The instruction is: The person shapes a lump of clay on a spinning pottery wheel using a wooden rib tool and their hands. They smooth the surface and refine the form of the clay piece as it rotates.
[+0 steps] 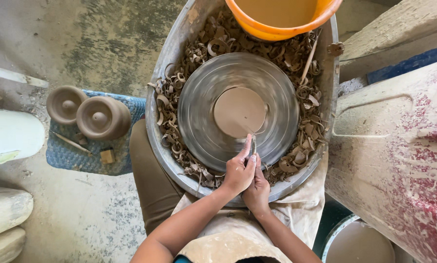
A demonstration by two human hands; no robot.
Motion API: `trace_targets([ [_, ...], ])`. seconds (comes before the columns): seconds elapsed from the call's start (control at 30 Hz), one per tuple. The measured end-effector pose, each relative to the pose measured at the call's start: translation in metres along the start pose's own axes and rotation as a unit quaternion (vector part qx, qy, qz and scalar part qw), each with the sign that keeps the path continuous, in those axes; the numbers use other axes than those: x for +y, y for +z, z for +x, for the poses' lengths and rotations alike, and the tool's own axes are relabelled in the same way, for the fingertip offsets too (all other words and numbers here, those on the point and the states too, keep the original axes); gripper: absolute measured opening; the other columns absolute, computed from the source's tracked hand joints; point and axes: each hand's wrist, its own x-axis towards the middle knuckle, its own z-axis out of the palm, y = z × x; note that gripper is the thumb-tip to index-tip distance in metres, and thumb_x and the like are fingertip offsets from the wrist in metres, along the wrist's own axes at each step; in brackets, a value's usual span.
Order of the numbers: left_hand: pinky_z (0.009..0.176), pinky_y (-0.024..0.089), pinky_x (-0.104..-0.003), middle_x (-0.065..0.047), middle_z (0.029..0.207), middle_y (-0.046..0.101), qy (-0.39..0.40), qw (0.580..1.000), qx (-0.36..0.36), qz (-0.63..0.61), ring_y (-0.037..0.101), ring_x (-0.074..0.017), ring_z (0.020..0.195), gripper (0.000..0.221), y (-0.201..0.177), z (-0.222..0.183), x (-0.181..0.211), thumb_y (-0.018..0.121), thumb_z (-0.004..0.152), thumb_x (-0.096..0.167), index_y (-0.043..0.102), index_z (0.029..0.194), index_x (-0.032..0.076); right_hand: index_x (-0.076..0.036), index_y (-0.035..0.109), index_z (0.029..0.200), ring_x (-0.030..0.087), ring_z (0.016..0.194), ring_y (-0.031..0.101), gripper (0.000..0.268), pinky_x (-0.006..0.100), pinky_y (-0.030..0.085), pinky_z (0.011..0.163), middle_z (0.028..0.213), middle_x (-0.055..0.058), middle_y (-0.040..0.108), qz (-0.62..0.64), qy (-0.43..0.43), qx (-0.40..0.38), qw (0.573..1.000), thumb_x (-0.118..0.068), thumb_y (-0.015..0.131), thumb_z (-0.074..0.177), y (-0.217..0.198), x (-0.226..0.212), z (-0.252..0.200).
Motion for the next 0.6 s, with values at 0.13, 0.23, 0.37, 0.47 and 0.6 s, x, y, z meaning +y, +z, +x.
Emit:
trace_targets([
  [0.13,0.098,0.057,-0.046,-0.012,0.125,0.072,-0.003,1.000,0.000,-0.006,0.065,-0.0346,0.116,0.061,-0.004,-0.001,0.008,0.059,0.090,0.019,0.052,0.147,0.041,-0.007,0.055,0.152,0.028,0.135,0.055,0.050,0.049,0.042,0.114,0.146,0.018,0.062,-0.003,-0.018,-0.003,1.000,-0.010,0.048,0.102,-0.002,-0.006,-0.001],
  [0.23,0.065,0.042,-0.021,0.007,0.058,0.042,-0.018,0.998,-0.056,-0.007,0.032,-0.0092,0.057,0.066,-0.008,0.001,0.011,0.054,0.097,0.023,0.039,0.160,0.035,-0.017,0.041,0.159,0.014,0.142,0.053,0.061,0.027,0.045,0.110,0.161,0.002,0.048,-0.055,0.101,-0.035,0.993,-0.026,0.050,0.100,-0.002,-0.006,0.003],
  [0.37,0.065,0.044,-0.024,0.005,0.057,0.046,0.008,0.998,-0.047,0.031,0.035,-0.0112,0.055,0.066,-0.009,0.003,0.009,0.054,0.095,0.024,0.039,0.159,0.036,-0.019,0.041,0.159,0.013,0.144,0.050,0.060,0.026,0.044,0.110,0.163,0.001,0.046,-0.056,0.100,-0.037,0.993,-0.026,0.049,0.100,-0.002,-0.008,0.003],
  [0.47,0.068,0.044,-0.022,0.006,0.058,0.048,-0.012,0.998,-0.053,0.019,0.036,-0.0103,0.056,0.066,-0.011,0.001,0.014,0.054,0.096,0.023,0.040,0.159,0.036,-0.019,0.041,0.160,0.014,0.144,0.051,0.060,0.027,0.045,0.111,0.162,0.001,0.047,-0.054,0.111,-0.042,0.991,-0.026,0.049,0.101,-0.003,-0.011,0.002],
  [0.6,0.066,0.045,-0.022,0.007,0.058,0.049,-0.004,0.999,-0.046,0.025,0.037,-0.0097,0.055,0.067,-0.010,0.002,0.012,0.056,0.095,0.023,0.040,0.159,0.036,-0.008,0.045,0.155,0.018,0.155,0.034,0.055,0.030,0.031,0.123,0.165,0.006,0.040,-0.031,0.055,-0.049,0.997,-0.022,0.047,0.102,-0.002,0.009,0.002],
])
